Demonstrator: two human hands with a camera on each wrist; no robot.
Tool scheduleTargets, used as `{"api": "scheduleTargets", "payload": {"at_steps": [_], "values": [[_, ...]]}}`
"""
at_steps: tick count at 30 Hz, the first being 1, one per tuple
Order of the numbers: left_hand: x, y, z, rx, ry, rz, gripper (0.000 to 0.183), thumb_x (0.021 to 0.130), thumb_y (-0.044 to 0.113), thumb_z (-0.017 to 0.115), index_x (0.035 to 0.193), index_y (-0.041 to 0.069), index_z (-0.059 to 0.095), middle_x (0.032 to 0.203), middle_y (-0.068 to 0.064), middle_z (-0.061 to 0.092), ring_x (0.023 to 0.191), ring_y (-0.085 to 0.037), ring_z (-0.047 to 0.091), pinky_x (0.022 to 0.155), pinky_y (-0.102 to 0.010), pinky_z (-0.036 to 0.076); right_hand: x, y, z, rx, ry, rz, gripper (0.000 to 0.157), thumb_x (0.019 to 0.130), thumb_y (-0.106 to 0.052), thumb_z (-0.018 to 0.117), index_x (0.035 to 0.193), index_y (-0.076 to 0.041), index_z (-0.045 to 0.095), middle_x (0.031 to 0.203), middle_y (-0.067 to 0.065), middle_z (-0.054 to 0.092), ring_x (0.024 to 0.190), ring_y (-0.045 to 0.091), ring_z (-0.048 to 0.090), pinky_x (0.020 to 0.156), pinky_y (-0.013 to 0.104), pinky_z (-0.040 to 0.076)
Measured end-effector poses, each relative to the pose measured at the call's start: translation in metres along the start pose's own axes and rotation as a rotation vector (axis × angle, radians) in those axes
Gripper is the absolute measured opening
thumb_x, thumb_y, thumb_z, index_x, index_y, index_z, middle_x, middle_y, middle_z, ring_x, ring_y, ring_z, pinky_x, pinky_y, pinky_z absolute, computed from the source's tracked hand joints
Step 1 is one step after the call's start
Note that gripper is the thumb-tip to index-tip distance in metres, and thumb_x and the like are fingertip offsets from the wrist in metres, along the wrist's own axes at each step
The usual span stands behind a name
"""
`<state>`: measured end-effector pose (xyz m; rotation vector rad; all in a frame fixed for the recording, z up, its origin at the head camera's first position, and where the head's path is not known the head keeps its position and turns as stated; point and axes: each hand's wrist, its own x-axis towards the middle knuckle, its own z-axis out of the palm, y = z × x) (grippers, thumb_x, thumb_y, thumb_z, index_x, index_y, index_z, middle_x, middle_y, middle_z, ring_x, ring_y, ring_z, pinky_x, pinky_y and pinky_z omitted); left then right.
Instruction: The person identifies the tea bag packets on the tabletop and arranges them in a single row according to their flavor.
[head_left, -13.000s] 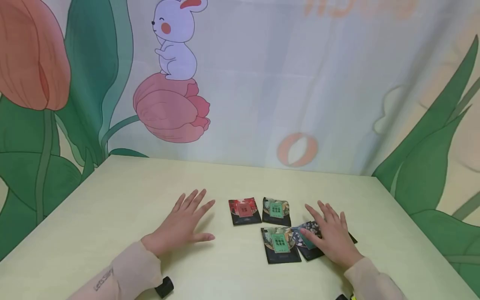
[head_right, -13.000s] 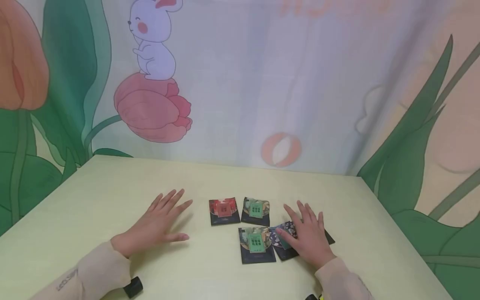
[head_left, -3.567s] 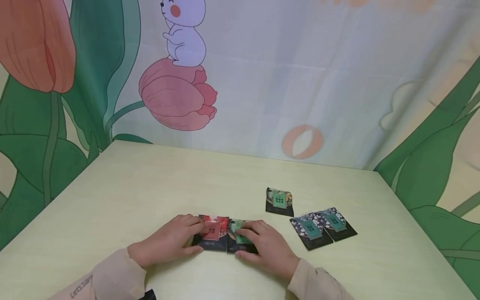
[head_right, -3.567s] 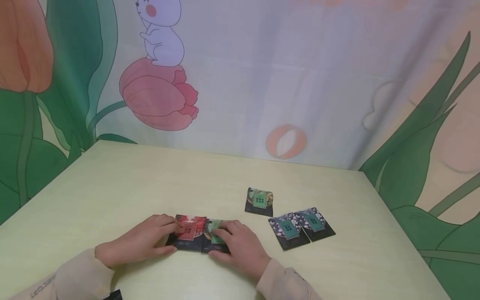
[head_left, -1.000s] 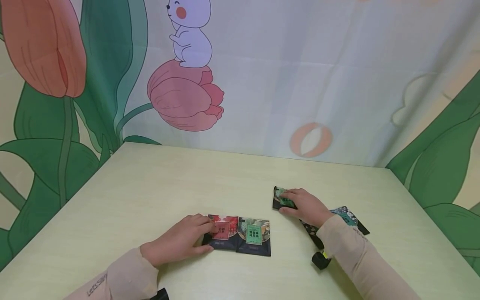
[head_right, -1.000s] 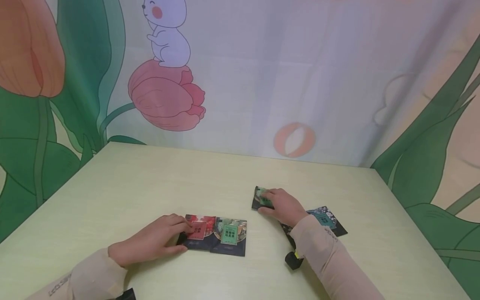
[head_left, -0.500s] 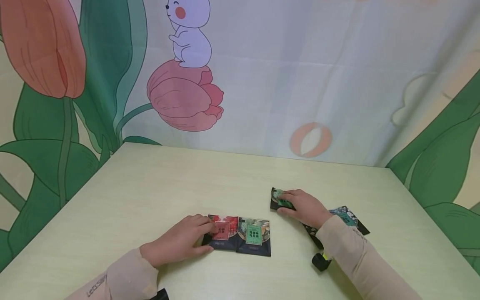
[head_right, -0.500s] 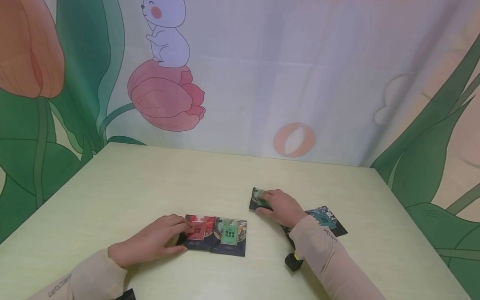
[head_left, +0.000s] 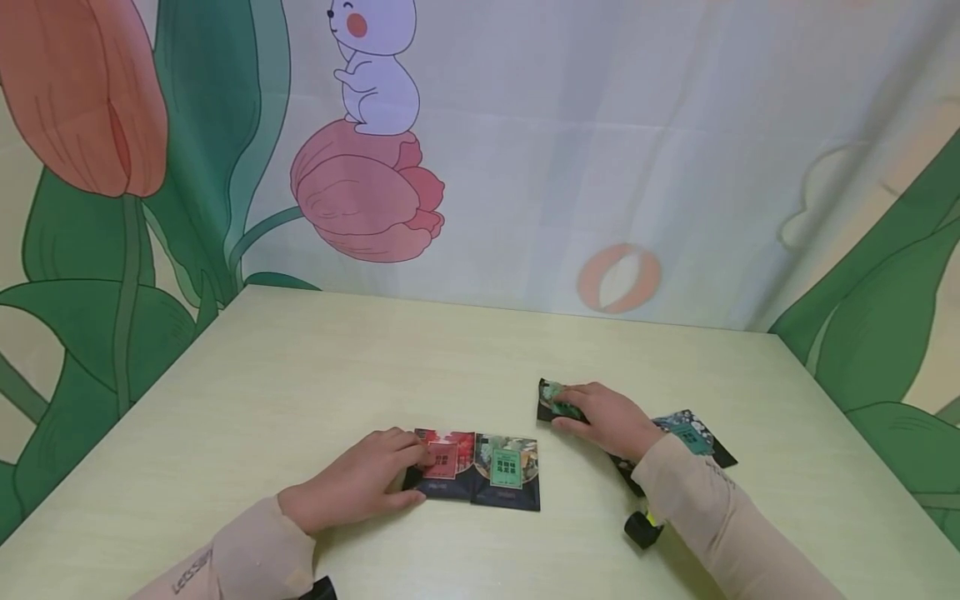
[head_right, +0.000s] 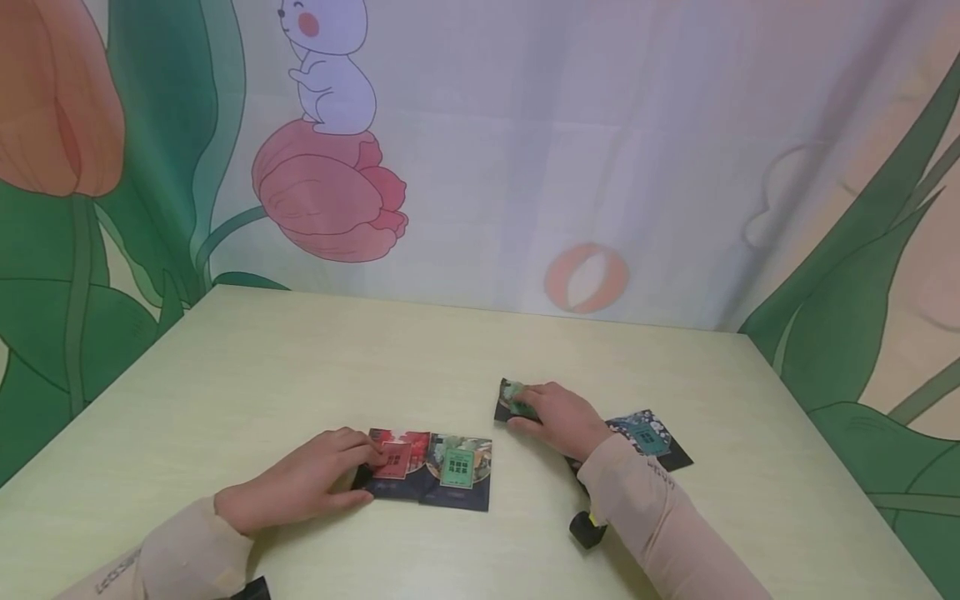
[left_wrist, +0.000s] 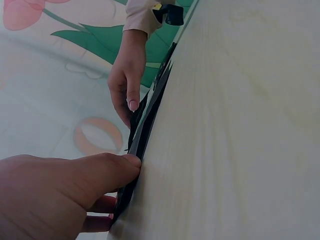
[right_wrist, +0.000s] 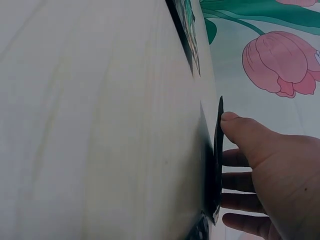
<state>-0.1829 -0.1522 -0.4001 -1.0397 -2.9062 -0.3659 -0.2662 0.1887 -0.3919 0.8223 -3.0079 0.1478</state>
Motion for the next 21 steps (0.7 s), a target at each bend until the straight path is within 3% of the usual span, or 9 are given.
{"api": "scheduleTargets", "payload": {"at_steps": [21], "values": [[0.000,0.000,0.001,0.009,0.007,-0.007,0.037,0.078,0.044,0.064,0.107,0.022,0.059,0.109,0.008,0.056,0.099,-0.009,0.049,0.091,-0.034,0.043,-0.015,-0.015,-0.004,-0.007,-0.008,-0.048,0.049,0.086,-0.050,0.050,0.122,-0.018,0.056,0.126,0.005,0.055,0.117,0.025,0.050,0.097,0.043,0.042]]}}
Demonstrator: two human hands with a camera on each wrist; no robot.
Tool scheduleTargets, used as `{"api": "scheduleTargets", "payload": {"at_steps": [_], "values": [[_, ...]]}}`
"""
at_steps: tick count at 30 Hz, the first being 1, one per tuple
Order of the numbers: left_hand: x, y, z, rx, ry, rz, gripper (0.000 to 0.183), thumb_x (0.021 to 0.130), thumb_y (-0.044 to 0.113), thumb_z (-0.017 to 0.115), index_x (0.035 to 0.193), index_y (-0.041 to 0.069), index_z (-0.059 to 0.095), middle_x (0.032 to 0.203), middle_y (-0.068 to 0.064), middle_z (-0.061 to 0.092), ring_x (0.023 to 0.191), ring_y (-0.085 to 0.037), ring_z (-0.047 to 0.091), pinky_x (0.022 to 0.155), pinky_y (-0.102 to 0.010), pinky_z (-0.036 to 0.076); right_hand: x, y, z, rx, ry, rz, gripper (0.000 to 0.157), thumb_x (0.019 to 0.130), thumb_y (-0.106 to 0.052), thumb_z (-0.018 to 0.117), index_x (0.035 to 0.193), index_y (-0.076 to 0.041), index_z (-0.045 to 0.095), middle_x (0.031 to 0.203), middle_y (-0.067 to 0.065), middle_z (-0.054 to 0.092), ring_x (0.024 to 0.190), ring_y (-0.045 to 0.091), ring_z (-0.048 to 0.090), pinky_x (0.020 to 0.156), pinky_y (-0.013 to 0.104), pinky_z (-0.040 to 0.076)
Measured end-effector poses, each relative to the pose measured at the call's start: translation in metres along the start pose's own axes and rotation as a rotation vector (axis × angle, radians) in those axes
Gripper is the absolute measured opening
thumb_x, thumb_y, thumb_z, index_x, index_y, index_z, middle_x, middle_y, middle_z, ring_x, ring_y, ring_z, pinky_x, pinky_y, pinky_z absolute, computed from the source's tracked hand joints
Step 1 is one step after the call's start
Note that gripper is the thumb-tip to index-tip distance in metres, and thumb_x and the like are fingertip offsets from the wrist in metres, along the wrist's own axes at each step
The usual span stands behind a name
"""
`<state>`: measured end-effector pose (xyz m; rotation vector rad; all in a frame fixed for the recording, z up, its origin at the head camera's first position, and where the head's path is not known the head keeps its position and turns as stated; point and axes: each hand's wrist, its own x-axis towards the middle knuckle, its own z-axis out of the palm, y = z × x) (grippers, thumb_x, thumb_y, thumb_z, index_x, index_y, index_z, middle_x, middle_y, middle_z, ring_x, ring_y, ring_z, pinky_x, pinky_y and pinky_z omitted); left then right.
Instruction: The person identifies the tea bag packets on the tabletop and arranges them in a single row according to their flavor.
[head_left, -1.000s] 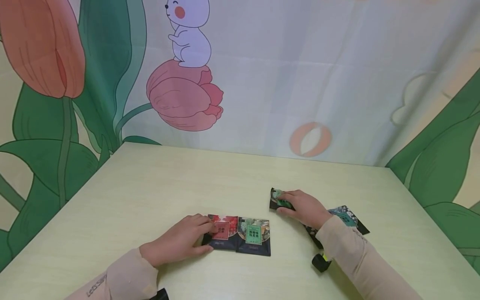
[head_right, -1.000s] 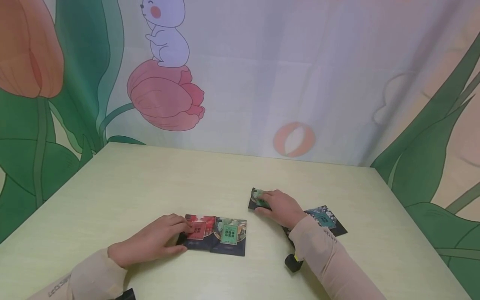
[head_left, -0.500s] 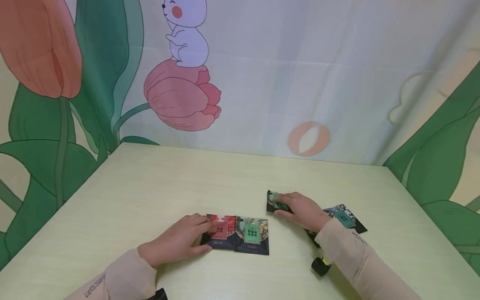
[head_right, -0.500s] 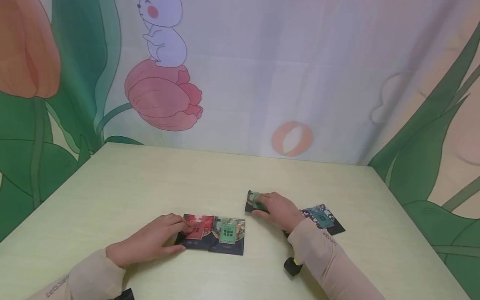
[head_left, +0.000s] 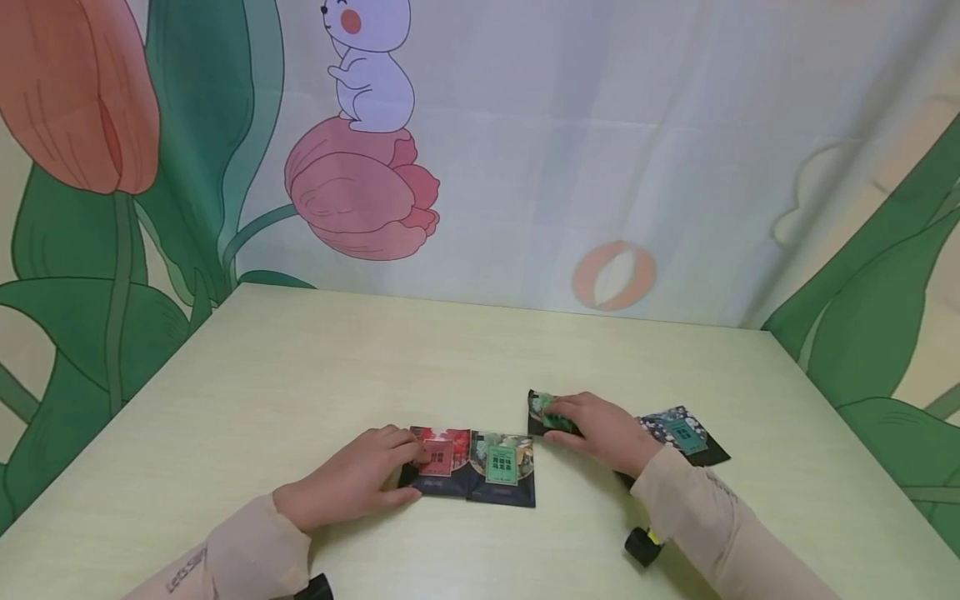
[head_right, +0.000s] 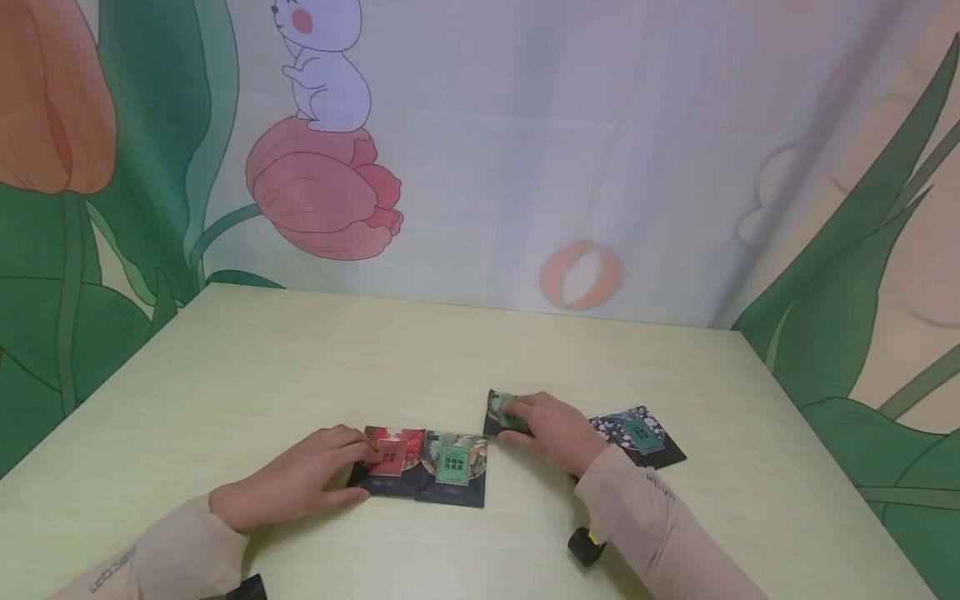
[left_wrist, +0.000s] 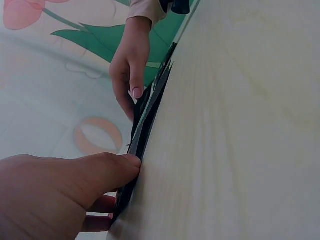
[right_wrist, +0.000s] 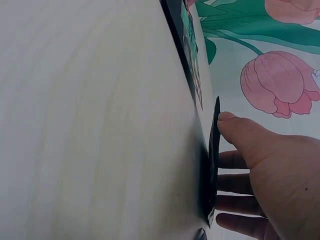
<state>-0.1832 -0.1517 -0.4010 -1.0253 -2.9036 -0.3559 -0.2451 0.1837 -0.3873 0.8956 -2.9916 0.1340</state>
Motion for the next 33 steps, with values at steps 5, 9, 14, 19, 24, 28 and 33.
{"api": "scheduleTargets", "payload": {"at_steps": [5,9,14,19,24,28,33], "values": [[0.000,0.000,0.000,0.003,0.000,-0.006,0.037,0.078,0.044,0.064,0.107,0.022,0.059,0.109,0.008,0.056,0.099,-0.009,0.049,0.091,-0.034,0.043,-0.005,-0.004,0.000,-0.006,-0.013,0.006,0.050,0.085,-0.051,0.050,0.123,-0.017,0.055,0.128,0.006,0.054,0.118,0.025,0.050,0.097,0.043,0.042],[0.000,0.001,-0.001,0.007,-0.002,-0.004,0.037,0.078,0.044,0.065,0.107,0.022,0.059,0.110,0.007,0.056,0.099,-0.010,0.049,0.091,-0.034,0.043,-0.011,-0.006,-0.001,-0.002,-0.020,0.018,0.051,0.085,-0.051,0.050,0.124,-0.018,0.054,0.129,0.006,0.053,0.118,0.026,0.049,0.097,0.043,0.042],[0.001,0.000,0.000,0.015,0.000,0.002,0.037,0.078,0.044,0.064,0.107,0.021,0.059,0.108,0.007,0.057,0.098,-0.010,0.049,0.091,-0.034,0.044,-0.016,-0.009,0.000,-0.008,-0.016,0.026,0.052,0.085,-0.052,0.049,0.124,-0.019,0.054,0.129,0.005,0.053,0.118,0.025,0.049,0.096,0.043,0.043],[0.001,0.000,0.001,0.009,0.000,-0.003,0.038,0.077,0.044,0.065,0.107,0.021,0.059,0.108,0.007,0.057,0.098,-0.009,0.049,0.091,-0.034,0.043,-0.020,-0.012,0.000,-0.013,-0.021,0.036,0.051,0.084,-0.052,0.050,0.123,-0.019,0.055,0.129,0.004,0.053,0.118,0.025,0.050,0.095,0.044,0.044],[0.001,-0.001,0.002,0.010,0.009,0.002,0.038,0.077,0.044,0.065,0.107,0.021,0.059,0.108,0.008,0.056,0.097,-0.009,0.049,0.091,-0.034,0.044,-0.024,-0.015,-0.001,-0.019,-0.029,0.038,0.051,0.084,-0.052,0.050,0.123,-0.019,0.055,0.128,0.003,0.054,0.118,0.025,0.050,0.095,0.045,0.043],[0.001,-0.002,0.003,0.016,0.015,0.008,0.038,0.077,0.044,0.065,0.107,0.021,0.059,0.108,0.008,0.056,0.097,-0.009,0.049,0.090,-0.033,0.044,-0.029,-0.016,-0.002,-0.010,-0.027,0.038,0.051,0.085,-0.051,0.051,0.123,-0.018,0.055,0.129,0.003,0.053,0.118,0.026,0.049,0.096,0.045,0.043],[0.001,-0.001,0.003,0.015,0.021,0.004,0.037,0.077,0.043,0.065,0.106,0.020,0.059,0.107,0.007,0.057,0.096,-0.009,0.049,0.089,-0.033,0.044,-0.034,-0.018,-0.002,-0.002,-0.022,0.046,0.050,0.085,-0.050,0.052,0.124,-0.018,0.054,0.130,0.004,0.052,0.119,0.026,0.048,0.097,0.045,0.042]]}}
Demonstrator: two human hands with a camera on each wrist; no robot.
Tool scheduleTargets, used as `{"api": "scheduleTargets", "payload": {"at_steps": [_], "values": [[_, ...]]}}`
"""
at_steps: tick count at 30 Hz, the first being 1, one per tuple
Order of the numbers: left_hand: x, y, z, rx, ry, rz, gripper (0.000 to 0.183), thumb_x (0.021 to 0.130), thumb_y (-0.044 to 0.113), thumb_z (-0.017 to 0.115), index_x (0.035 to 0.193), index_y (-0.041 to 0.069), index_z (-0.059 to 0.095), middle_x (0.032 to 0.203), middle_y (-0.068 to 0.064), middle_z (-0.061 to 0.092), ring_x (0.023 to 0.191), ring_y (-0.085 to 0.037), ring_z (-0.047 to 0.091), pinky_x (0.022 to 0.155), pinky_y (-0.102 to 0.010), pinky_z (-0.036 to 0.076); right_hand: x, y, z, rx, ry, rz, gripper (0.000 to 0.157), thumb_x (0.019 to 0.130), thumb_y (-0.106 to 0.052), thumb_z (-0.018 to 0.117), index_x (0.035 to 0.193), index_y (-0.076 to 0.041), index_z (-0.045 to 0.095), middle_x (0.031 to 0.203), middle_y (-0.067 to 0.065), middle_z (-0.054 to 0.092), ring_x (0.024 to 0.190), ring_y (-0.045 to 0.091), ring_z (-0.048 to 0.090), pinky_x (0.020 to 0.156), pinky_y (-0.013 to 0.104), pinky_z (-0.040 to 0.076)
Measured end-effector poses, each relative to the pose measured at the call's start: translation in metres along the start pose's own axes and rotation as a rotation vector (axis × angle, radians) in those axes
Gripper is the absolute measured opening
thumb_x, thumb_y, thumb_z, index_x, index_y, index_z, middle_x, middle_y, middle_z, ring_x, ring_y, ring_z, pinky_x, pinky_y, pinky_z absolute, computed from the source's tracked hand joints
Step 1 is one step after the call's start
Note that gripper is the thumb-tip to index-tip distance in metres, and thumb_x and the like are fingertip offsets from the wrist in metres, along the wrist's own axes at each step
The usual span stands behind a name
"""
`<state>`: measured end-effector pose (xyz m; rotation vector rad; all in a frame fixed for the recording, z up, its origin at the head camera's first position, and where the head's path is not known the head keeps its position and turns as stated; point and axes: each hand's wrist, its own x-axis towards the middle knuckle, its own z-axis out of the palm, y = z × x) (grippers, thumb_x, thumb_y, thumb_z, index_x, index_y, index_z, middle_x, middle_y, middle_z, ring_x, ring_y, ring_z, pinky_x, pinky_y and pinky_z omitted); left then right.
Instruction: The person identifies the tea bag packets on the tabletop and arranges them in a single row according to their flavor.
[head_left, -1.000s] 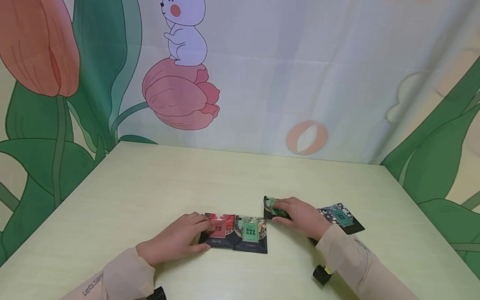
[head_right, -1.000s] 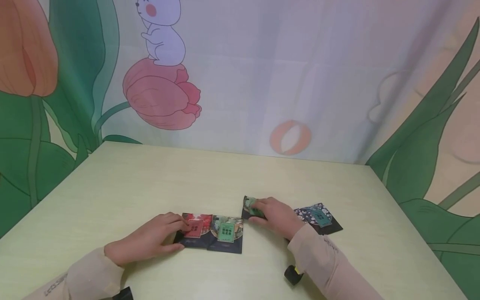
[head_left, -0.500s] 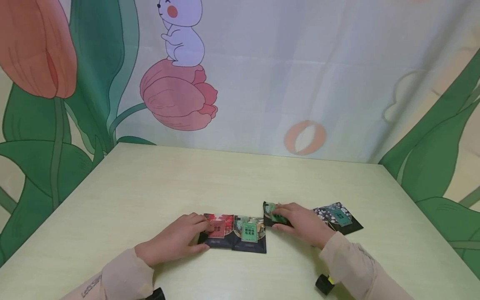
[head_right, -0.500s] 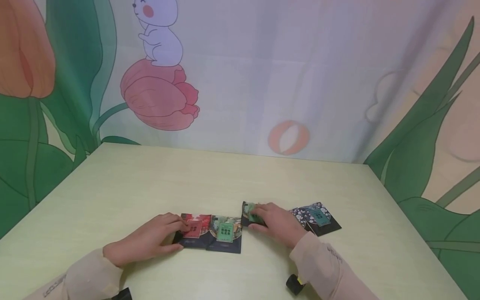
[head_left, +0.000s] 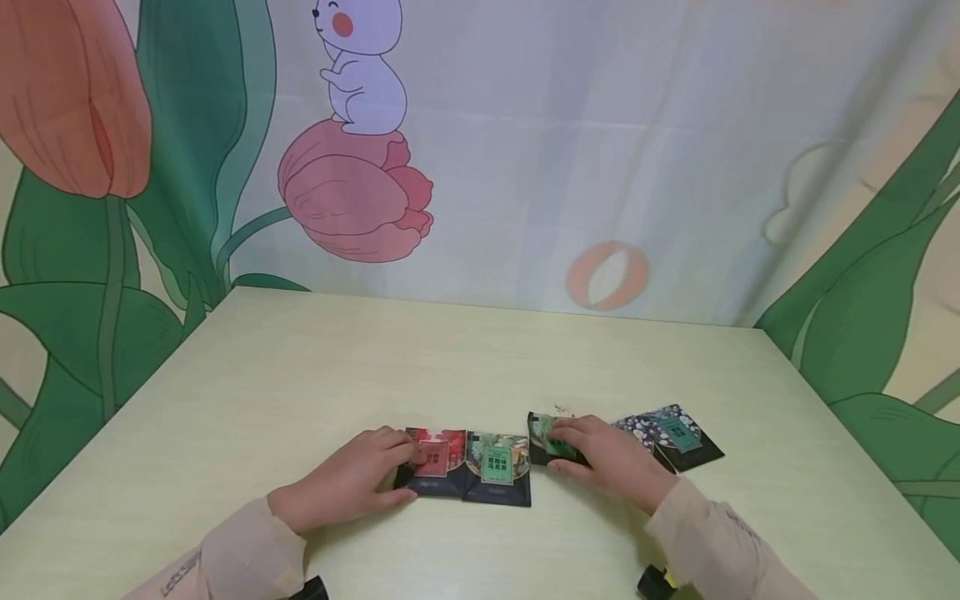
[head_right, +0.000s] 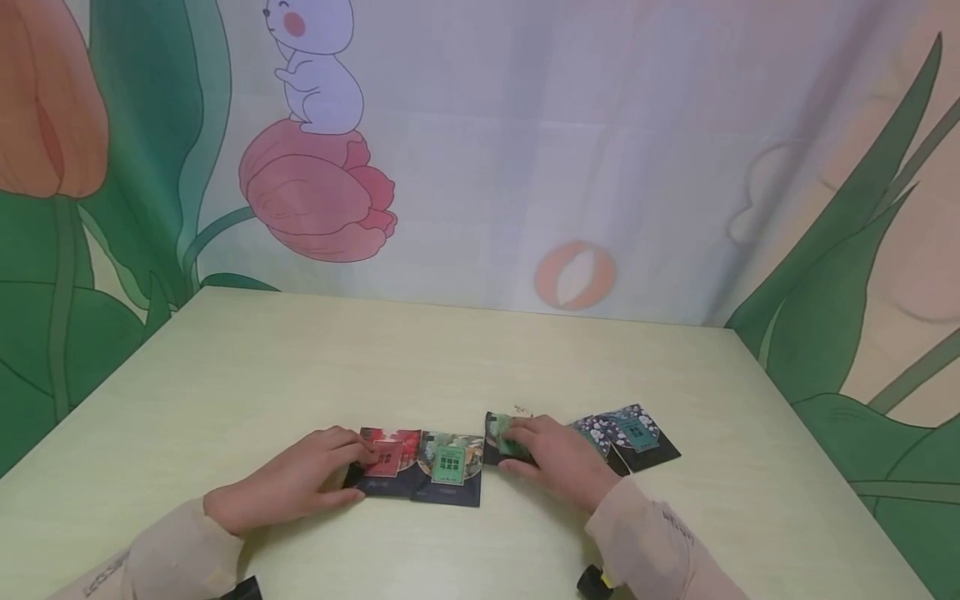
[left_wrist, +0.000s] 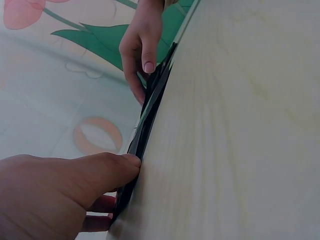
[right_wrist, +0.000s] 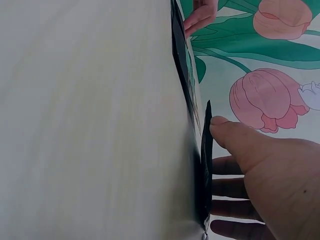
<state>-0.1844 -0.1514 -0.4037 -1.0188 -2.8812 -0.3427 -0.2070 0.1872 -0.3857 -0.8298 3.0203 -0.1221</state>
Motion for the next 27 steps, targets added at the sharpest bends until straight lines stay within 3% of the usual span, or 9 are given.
{"api": "scheduleTargets", "payload": {"at_steps": [9,27], "values": [[-0.001,0.000,-0.001,0.003,0.009,0.011,0.037,0.078,0.044,0.064,0.106,0.020,0.059,0.107,0.008,0.056,0.097,-0.008,0.049,0.089,-0.032,0.044,-0.007,-0.001,0.003,-0.021,0.014,-0.029,0.051,0.085,-0.051,0.050,0.123,-0.018,0.054,0.129,0.004,0.052,0.119,0.026,0.049,0.098,0.045,0.041],[0.001,-0.001,-0.001,0.002,0.011,0.023,0.040,0.078,0.044,0.064,0.108,0.019,0.060,0.106,0.008,0.057,0.097,-0.009,0.051,0.089,-0.032,0.045,-0.023,-0.007,0.006,0.037,0.031,-0.039,0.053,0.083,-0.053,0.052,0.123,-0.018,0.054,0.130,0.003,0.052,0.121,0.030,0.046,0.099,0.049,0.039]]}}
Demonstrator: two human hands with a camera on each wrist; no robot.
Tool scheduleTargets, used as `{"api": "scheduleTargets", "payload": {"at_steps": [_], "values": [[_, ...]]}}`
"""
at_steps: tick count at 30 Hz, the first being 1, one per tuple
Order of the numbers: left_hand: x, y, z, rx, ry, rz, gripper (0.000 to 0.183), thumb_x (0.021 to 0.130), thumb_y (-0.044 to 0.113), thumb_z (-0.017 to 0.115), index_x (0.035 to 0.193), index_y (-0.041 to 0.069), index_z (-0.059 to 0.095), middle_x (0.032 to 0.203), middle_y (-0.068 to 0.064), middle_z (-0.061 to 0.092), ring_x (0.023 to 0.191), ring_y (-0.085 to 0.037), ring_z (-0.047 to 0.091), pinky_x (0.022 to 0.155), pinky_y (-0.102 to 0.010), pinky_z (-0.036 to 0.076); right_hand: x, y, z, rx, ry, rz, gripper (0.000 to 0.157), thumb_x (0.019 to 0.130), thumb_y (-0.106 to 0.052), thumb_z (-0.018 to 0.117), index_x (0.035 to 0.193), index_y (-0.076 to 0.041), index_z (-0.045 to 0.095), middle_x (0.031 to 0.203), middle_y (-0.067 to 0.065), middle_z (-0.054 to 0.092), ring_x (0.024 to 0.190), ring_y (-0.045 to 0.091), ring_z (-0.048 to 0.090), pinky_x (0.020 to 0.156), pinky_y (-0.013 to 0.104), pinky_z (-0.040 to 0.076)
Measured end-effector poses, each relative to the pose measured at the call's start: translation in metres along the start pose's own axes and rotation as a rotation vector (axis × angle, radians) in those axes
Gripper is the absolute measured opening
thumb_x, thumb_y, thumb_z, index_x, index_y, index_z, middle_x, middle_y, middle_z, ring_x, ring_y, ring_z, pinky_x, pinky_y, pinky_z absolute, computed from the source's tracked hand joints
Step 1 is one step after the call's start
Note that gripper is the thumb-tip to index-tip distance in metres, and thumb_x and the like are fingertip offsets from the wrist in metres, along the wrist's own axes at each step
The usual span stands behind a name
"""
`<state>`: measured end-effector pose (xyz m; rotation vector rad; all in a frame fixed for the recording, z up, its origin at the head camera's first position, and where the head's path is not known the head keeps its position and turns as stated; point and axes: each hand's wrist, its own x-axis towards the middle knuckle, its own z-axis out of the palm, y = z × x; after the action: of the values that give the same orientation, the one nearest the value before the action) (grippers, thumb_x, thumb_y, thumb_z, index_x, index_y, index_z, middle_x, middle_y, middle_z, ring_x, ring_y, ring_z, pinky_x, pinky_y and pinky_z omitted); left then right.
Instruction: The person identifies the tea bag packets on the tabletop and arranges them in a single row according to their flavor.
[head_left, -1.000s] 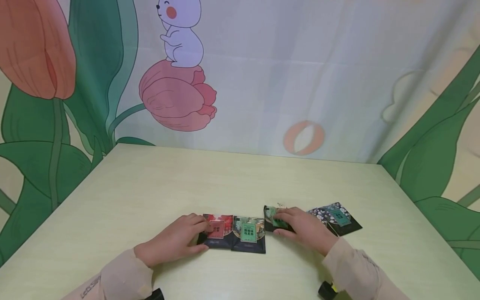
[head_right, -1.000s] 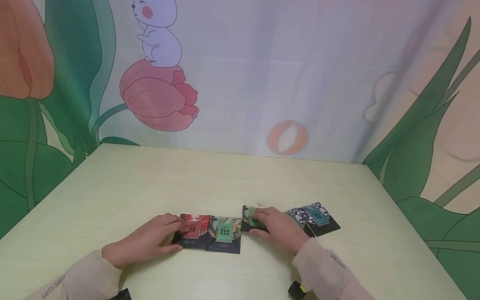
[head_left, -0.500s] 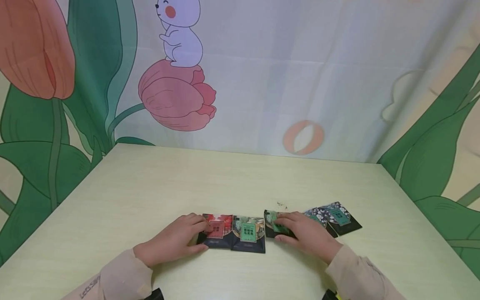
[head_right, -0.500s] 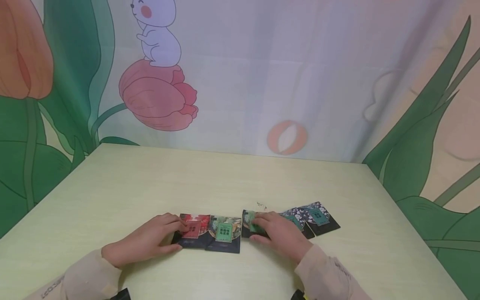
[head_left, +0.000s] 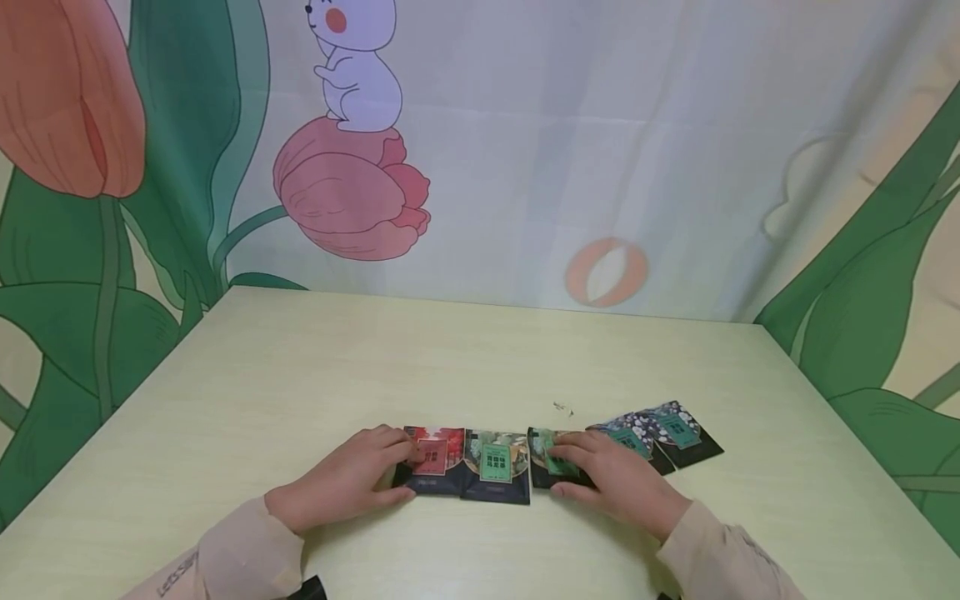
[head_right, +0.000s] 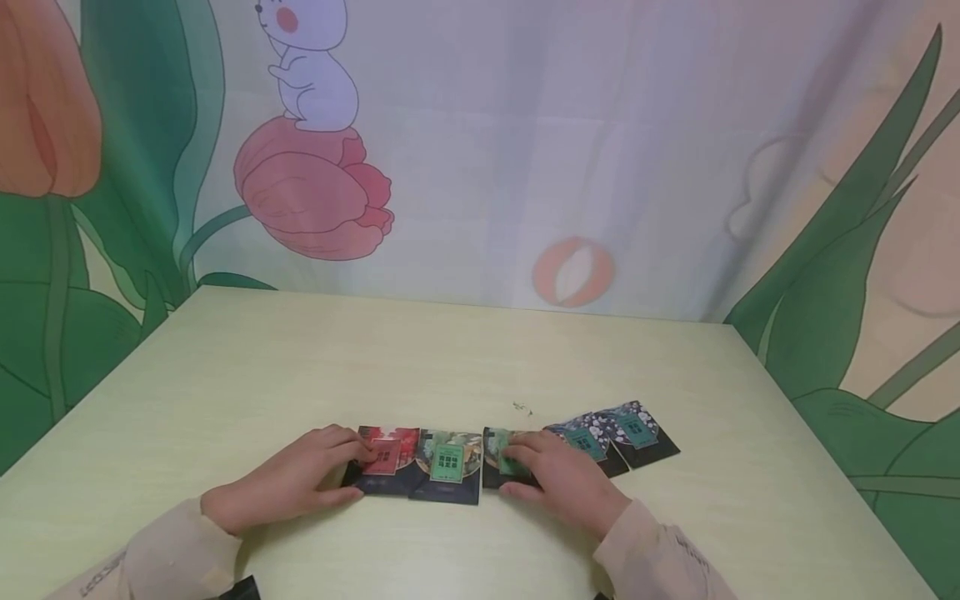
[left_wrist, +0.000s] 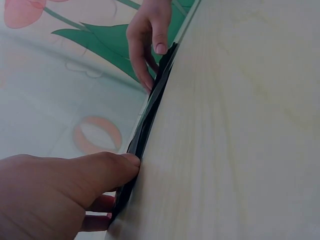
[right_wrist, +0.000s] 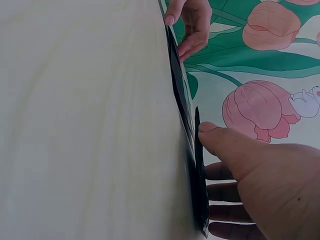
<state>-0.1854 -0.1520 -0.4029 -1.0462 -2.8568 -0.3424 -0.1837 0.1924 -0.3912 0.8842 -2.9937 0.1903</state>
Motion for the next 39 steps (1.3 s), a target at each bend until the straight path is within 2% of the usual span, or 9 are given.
{"api": "scheduleTargets", "payload": {"at_steps": [15,22,30,34,39], "values": [[0.002,0.001,0.001,-0.006,-0.019,-0.003,0.039,0.078,0.044,0.064,0.108,0.020,0.059,0.108,0.007,0.057,0.099,-0.009,0.050,0.090,-0.033,0.044,-0.011,-0.002,0.002,-0.029,0.032,-0.019,0.056,0.081,-0.056,0.052,0.123,-0.018,0.055,0.129,0.002,0.052,0.121,0.024,0.047,0.105,0.046,0.033],[0.001,0.002,-0.001,-0.008,-0.013,-0.016,0.036,0.077,0.043,0.065,0.106,0.021,0.059,0.107,0.009,0.057,0.097,-0.008,0.050,0.089,-0.033,0.044,-0.011,-0.002,0.004,-0.056,0.058,-0.073,0.056,0.080,-0.056,0.053,0.122,-0.019,0.055,0.126,-0.001,0.053,0.119,0.020,0.048,0.103,0.042,0.037],[0.001,0.001,-0.001,-0.009,0.001,-0.021,0.036,0.077,0.041,0.066,0.106,0.022,0.059,0.107,0.009,0.057,0.099,-0.009,0.050,0.090,-0.034,0.044,-0.009,-0.003,0.003,-0.068,0.062,-0.091,0.056,0.081,-0.057,0.052,0.122,-0.020,0.055,0.127,0.000,0.053,0.118,0.019,0.049,0.103,0.042,0.038],[0.001,0.001,0.000,-0.014,0.002,-0.027,0.037,0.076,0.041,0.067,0.106,0.022,0.060,0.108,0.008,0.057,0.100,-0.010,0.050,0.091,-0.035,0.044,-0.008,-0.003,0.001,-0.045,0.075,-0.089,0.054,0.081,-0.056,0.052,0.122,-0.020,0.055,0.127,-0.001,0.053,0.118,0.019,0.049,0.102,0.041,0.039],[0.002,0.002,0.001,-0.020,-0.008,-0.026,0.036,0.076,0.040,0.067,0.106,0.021,0.060,0.108,0.007,0.057,0.101,-0.011,0.051,0.091,-0.036,0.044,-0.009,0.002,-0.005,-0.047,0.091,-0.057,0.052,0.080,-0.053,0.056,0.122,-0.021,0.056,0.125,-0.002,0.053,0.115,0.018,0.051,0.093,0.036,0.046]]}}
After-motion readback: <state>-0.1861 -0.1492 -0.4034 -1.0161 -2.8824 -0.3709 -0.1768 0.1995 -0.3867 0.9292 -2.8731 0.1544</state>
